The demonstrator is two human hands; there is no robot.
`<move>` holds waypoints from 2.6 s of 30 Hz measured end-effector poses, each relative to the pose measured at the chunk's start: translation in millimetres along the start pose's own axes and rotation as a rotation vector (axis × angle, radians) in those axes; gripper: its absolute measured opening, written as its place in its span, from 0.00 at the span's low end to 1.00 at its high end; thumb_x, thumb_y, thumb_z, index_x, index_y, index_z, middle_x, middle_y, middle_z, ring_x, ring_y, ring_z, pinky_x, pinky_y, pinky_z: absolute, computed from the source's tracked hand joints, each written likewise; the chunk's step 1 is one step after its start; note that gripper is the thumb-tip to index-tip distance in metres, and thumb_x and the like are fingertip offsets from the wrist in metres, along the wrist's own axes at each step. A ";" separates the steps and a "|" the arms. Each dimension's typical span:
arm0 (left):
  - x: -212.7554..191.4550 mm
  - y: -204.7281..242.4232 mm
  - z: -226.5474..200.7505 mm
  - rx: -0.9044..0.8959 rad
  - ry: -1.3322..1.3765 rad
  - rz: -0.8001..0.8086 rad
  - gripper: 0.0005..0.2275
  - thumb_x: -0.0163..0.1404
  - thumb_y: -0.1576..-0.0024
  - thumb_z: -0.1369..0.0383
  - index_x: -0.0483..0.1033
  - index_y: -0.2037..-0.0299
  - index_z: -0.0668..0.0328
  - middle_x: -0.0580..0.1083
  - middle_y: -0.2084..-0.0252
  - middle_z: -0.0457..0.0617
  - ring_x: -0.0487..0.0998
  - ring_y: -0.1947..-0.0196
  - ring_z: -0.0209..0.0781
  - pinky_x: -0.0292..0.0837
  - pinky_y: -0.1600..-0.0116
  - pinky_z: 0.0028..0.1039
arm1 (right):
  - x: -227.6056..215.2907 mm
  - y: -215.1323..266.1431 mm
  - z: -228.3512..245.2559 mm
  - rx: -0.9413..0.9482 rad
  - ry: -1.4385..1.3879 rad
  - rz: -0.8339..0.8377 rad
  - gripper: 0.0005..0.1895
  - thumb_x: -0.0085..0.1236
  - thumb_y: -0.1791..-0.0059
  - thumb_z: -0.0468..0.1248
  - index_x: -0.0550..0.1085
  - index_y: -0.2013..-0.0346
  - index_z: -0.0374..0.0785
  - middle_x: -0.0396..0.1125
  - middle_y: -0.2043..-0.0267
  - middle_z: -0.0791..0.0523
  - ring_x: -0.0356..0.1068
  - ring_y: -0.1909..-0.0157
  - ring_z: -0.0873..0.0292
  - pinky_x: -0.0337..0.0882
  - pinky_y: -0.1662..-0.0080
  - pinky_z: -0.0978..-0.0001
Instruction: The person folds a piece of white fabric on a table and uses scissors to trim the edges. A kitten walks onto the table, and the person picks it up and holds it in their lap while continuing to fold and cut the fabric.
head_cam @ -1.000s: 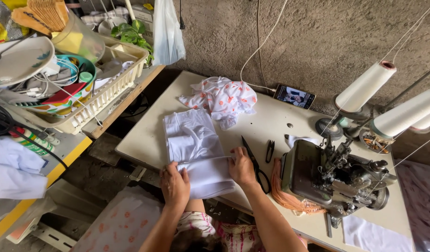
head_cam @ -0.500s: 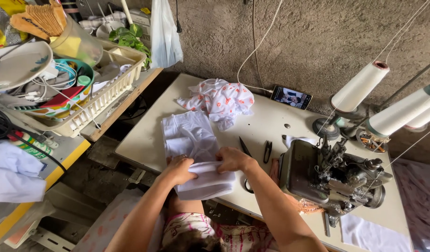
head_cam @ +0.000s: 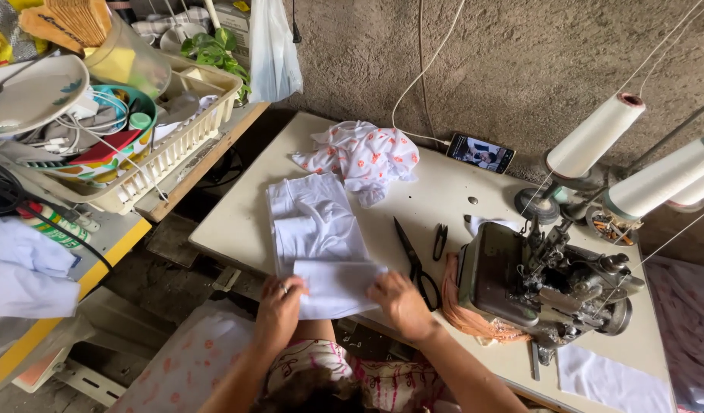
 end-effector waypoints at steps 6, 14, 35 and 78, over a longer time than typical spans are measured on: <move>-30.7 0.6 -29.8 0.014 0.073 -0.079 0.12 0.46 0.58 0.81 0.72 0.63 0.62 0.76 0.60 0.50 0.75 0.52 0.50 0.62 0.36 0.46 | -39.4 15.5 0.6 0.232 -0.380 -0.055 0.13 0.50 0.61 0.39 0.79 0.71 0.36 0.68 0.60 0.52 0.71 0.60 0.56 0.73 0.55 0.56; 87.8 -13.0 -16.4 -0.028 -0.294 0.157 0.25 0.32 0.36 0.60 0.50 0.29 0.57 0.48 0.25 0.49 0.43 0.24 0.46 0.34 0.23 0.40 | -10.6 -51.2 29.8 0.280 -0.216 0.438 0.38 0.23 0.47 0.56 0.40 0.26 0.41 0.29 0.22 0.51 0.24 0.22 0.49 0.25 0.30 0.41; 45.3 -39.7 82.3 -0.518 0.175 0.784 0.15 0.64 0.59 0.56 0.80 0.65 0.47 0.76 0.57 0.46 0.75 0.53 0.47 0.62 0.46 0.40 | -7.4 -80.1 -48.6 0.582 -0.484 0.538 0.19 0.57 0.64 0.44 0.73 0.59 0.48 0.72 0.68 0.56 0.76 0.60 0.52 0.72 0.57 0.59; 55.3 -6.7 -54.5 -0.254 0.329 0.029 0.15 0.57 0.49 0.71 0.73 0.52 0.62 0.74 0.52 0.57 0.78 0.55 0.54 0.74 0.51 0.38 | 36.7 -1.3 -60.7 1.125 -0.410 0.347 0.16 0.60 0.63 0.48 0.73 0.73 0.39 0.73 0.71 0.50 0.72 0.67 0.49 0.67 0.64 0.57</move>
Point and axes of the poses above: each hand's wrist, its own y-axis away from the middle knuckle, its own x-axis out of the palm, z = x × y, the point moved 9 cm from there along -y, towards the middle knuckle
